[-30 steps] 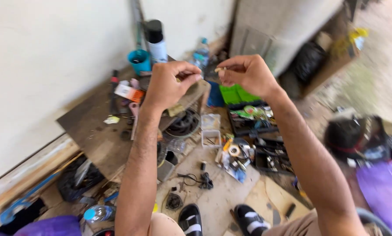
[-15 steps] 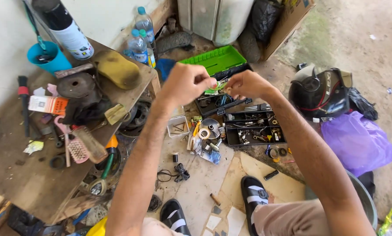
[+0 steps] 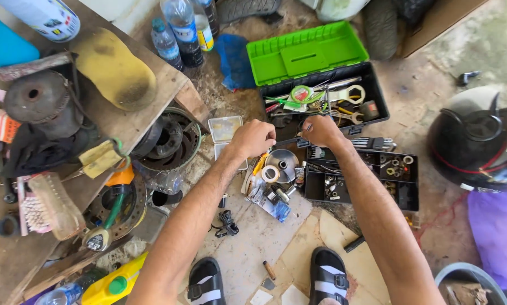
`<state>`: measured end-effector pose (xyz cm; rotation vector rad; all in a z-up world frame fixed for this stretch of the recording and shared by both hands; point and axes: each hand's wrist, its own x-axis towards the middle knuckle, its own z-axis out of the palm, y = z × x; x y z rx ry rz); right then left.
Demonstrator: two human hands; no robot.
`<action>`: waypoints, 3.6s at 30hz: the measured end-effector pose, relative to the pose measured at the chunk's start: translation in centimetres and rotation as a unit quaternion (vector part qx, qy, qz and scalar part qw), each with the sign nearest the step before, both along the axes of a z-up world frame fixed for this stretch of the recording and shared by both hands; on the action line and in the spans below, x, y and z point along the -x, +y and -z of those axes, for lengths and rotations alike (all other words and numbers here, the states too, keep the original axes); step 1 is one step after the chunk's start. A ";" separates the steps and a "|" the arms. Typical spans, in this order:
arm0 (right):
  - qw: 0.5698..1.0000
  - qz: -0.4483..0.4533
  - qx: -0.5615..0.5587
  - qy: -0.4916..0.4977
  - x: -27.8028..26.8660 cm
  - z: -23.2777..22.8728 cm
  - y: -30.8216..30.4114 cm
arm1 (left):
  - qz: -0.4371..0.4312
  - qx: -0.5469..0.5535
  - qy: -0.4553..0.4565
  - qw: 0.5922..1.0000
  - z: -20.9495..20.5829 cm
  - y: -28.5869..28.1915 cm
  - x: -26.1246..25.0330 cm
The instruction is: Repairing and assembling small mechanical components and electrical wires at a workshop bench.
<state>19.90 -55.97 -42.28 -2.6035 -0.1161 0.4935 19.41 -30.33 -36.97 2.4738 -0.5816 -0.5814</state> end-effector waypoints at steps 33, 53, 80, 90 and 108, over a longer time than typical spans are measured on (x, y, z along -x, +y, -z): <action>0.981 -0.083 -0.175 0.033 0.7 6.4 17.6 | 0.120 -0.232 -0.097 0.960 13.0 10.3 6.2; 0.944 -0.039 -0.267 -0.189 0.9 -1.5 30.2 | -0.042 -0.081 -0.326 0.941 7.3 21.3 10.0; 0.932 -0.306 -0.154 -0.121 12.3 -12.0 29.6 | 0.121 -0.216 -0.273 0.930 -1.2 27.1 24.4; 0.852 -0.424 -0.126 -0.280 15.1 -25.6 39.9 | -0.069 -0.137 -0.447 0.881 -15.8 34.8 26.9; 0.874 -0.398 0.105 -0.260 11.9 -26.0 56.4 | -0.359 -0.114 -0.339 0.862 -16.6 46.7 19.1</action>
